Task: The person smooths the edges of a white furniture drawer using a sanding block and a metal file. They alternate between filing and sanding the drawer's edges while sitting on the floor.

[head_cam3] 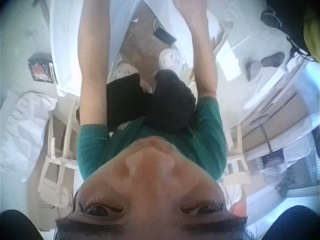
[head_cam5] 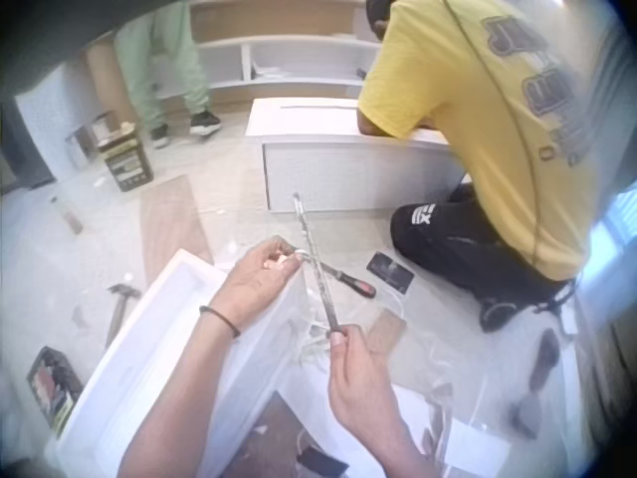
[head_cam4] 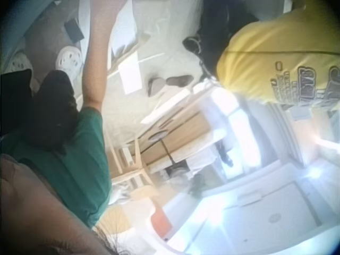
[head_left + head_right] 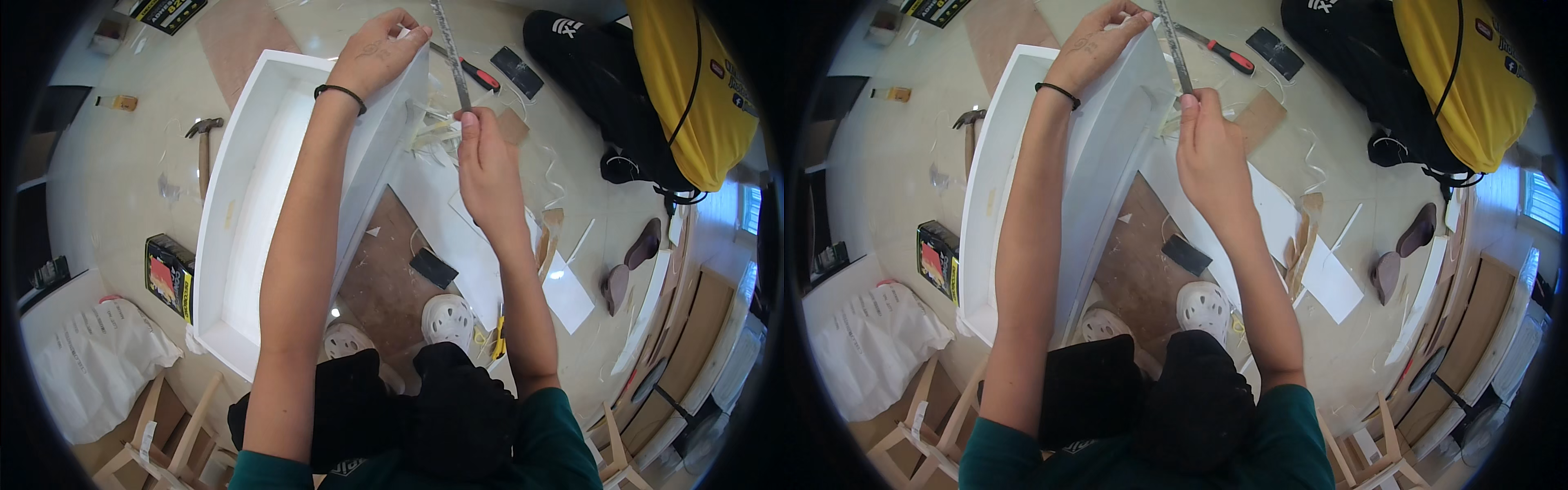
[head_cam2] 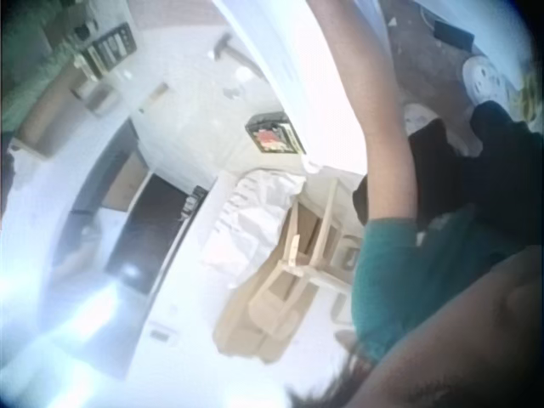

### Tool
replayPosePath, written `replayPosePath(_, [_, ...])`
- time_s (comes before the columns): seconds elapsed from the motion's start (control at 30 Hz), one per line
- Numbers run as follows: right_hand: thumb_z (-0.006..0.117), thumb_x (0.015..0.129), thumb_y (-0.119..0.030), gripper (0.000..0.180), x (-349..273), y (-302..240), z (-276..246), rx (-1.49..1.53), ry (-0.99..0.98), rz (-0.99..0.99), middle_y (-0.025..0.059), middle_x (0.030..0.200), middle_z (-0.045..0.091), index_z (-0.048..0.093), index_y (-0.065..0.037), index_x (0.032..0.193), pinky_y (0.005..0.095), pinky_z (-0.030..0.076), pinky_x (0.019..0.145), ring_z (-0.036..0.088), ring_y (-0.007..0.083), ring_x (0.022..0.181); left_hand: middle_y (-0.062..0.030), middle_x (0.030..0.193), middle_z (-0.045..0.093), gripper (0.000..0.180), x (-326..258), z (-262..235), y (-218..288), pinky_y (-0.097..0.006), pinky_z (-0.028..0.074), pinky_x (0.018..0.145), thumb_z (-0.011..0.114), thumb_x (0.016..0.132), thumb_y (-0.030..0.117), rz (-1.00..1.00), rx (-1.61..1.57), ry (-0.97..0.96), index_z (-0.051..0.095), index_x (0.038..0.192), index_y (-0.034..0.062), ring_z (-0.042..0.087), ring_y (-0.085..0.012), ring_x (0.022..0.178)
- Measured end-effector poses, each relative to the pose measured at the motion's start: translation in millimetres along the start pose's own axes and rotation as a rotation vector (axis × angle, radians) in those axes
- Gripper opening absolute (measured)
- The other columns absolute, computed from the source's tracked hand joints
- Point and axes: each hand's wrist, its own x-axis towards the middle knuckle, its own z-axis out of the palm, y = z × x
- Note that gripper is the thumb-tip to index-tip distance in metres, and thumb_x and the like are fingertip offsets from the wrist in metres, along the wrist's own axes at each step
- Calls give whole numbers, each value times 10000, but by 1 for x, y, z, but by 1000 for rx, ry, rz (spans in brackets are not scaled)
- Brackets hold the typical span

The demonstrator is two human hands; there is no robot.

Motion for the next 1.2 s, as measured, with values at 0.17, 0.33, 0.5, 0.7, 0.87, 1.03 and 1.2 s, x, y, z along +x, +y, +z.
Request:
replayPosePath(0.17, [391, 1083, -272, 312, -4, -5, 4, 67, -24, 103, 255, 712, 617, 528, 8, 1073, 513, 463, 675, 635, 469, 727, -109, 1219, 677, 439, 11, -7, -16, -370, 454, 980, 641, 885, 423, 137, -308, -281, 677, 1156, 80, 640, -264, 1066])
replayPosePath(0.33, [383, 1085, -280, 320, -8, 0, 16, 56, -20, 74, 262, 707, 618, 525, 7, 1066, 518, 466, 667, 636, 472, 723, -253, 994, 700, 517, 21, -2, -32, -388, 525, 815, 719, 847, 437, 152, -385, -132, 675, 1006, -54, 679, -329, 916])
replayPosePath(0.5, [378, 1086, -297, 325, -3, 14, 19, -31, -44, 65, 269, 695, 620, 505, -4, 1027, 541, 473, 645, 637, 484, 710, -127, 1225, 638, 651, -1, -20, -26, -392, 450, 1001, 619, 900, 469, -82, -538, -333, 523, 1366, 25, 571, -239, 1207])
replayPosePath(0.7, [380, 1081, -298, 318, -3, 15, 34, -24, -54, 37, 267, 682, 626, 497, -12, 1008, 560, 482, 643, 636, 492, 708, -207, 1358, 522, 919, -30, -23, -2, -389, 411, 1060, 720, 750, 230, 21, -15, -314, 271, 1531, 49, 534, -292, 1249])
replayPosePath(0.87, [383, 1078, -307, 322, 29, 7, 40, -87, 24, -58, 263, 683, 631, 506, -19, 1003, 564, 491, 653, 640, 492, 710, -209, 1290, 565, 868, -34, -21, 6, -381, 445, 1011, 693, 738, 210, -17, -20, -277, 308, 1507, 95, 575, -308, 1171])
replayPosePath(1.03, [374, 1079, -315, 333, 60, 11, 29, -77, 6, -72, 260, 678, 631, 512, -22, 1002, 575, 486, 653, 642, 492, 710, -165, 1210, 590, 773, -32, -21, 2, -356, 457, 983, 684, 772, 199, 54, 0, -278, 352, 1453, 42, 578, -254, 1115])
replayPosePath(1.2, [376, 1079, -319, 328, 8, 21, 24, -45, -94, -32, 258, 676, 629, 516, -30, 1015, 568, 483, 641, 637, 493, 707, -217, 1324, 555, 825, -34, -19, -10, -374, 431, 1035, 676, 781, 223, 13, -21, -237, 319, 1504, 51, 556, -311, 1194])
